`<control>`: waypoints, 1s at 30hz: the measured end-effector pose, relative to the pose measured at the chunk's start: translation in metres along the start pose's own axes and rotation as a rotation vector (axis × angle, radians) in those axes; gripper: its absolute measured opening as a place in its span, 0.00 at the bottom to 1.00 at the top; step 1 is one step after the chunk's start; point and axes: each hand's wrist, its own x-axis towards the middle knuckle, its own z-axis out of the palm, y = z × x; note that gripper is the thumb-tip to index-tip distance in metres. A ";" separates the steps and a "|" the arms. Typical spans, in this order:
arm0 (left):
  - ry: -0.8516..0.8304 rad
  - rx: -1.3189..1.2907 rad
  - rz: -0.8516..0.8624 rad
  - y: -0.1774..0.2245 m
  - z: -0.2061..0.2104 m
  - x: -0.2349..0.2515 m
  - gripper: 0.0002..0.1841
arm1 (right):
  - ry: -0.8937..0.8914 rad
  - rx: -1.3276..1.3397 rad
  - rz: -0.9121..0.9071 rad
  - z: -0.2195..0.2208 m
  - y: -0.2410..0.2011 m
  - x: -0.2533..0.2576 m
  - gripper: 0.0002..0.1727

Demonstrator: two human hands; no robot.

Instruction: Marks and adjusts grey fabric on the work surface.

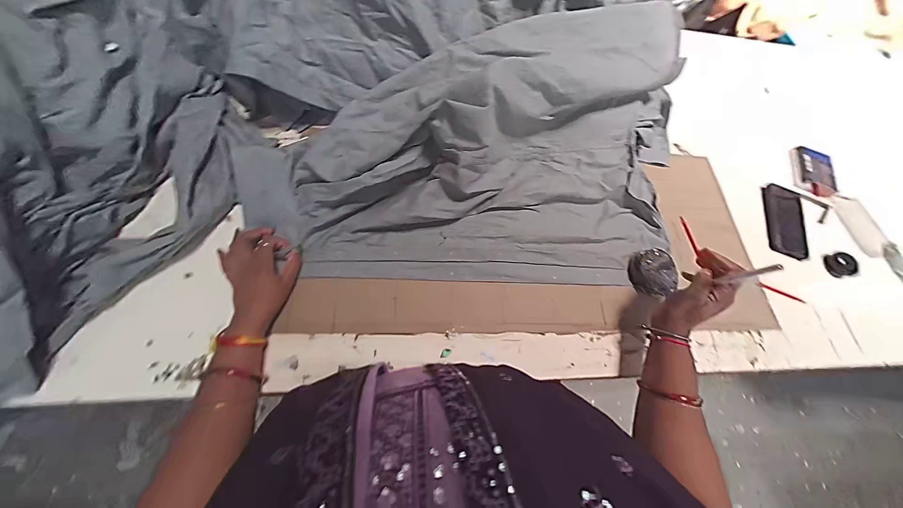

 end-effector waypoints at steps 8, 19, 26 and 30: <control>0.003 0.030 -0.056 0.003 -0.001 0.004 0.18 | -0.377 -0.775 -0.032 -0.007 0.033 -0.011 0.62; 0.044 0.031 -0.069 0.012 0.000 0.001 0.16 | -0.278 -0.808 0.207 -0.012 0.070 0.067 0.60; 0.156 0.008 -0.507 0.023 -0.006 0.004 0.37 | -0.226 -0.794 0.283 -0.036 0.083 0.103 0.56; 0.106 -0.103 -0.567 0.027 -0.012 0.007 0.32 | -0.737 -0.732 0.208 -0.002 0.032 0.075 0.50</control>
